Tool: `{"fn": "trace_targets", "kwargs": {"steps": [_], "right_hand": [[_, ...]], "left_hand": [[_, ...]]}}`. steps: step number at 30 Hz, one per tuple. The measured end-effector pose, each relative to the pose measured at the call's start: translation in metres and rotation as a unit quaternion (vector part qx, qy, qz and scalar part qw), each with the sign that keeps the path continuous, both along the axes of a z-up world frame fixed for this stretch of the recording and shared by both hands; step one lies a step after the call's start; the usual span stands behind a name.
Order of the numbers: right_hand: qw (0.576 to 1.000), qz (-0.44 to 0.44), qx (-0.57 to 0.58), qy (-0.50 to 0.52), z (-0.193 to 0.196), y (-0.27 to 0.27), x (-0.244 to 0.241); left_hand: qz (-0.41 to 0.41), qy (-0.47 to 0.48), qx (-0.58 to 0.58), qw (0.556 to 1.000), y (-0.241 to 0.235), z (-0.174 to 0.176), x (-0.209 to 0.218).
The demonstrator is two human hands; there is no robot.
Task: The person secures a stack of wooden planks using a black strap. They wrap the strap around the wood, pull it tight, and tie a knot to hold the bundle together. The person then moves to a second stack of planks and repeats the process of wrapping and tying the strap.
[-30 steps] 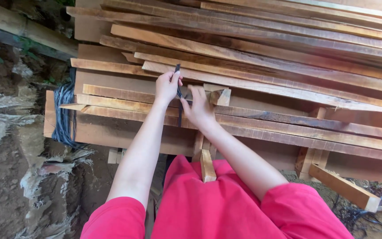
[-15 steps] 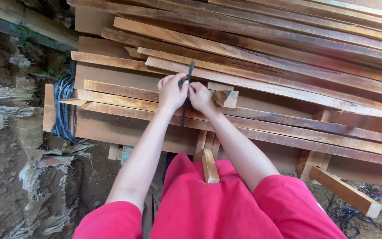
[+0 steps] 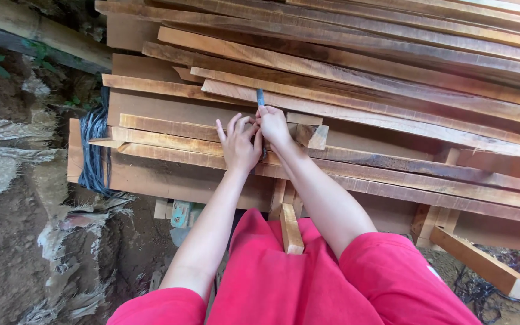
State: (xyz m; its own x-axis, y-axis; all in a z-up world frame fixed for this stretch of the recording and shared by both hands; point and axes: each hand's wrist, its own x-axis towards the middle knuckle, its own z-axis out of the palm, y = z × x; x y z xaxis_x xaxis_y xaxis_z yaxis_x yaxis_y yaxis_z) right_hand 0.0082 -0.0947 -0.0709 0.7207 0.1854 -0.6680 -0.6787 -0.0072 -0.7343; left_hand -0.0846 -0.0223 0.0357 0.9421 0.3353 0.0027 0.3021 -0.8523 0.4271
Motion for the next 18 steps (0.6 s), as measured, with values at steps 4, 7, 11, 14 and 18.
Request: {"fn": "trace_targets", "kwargs": {"steps": [4,7,11,14,18], "right_hand": [[0.999,-0.028,-0.015,-0.006,0.004,0.006,0.0],[0.997,-0.044,-0.038,-0.041,0.012,-0.001,0.0],[0.997,-0.051,-0.032,-0.05,0.028,-0.003,0.004],[0.996,-0.007,-0.04,-0.085,0.028,-0.008,-0.007],[0.94,0.165,-0.209,-0.215,0.101,-0.016,-0.015]], "left_hand": [[-0.001,-0.01,0.013,1.0,0.001,0.002,-0.001],[-0.008,-0.014,0.019,1.0,-0.003,-0.001,-0.001],[-0.014,-0.027,0.038,0.999,0.0,-0.008,0.002],[-0.012,-0.021,0.032,0.999,-0.002,-0.017,-0.008],[-0.019,-0.029,0.005,0.999,0.002,-0.02,-0.003]]}}
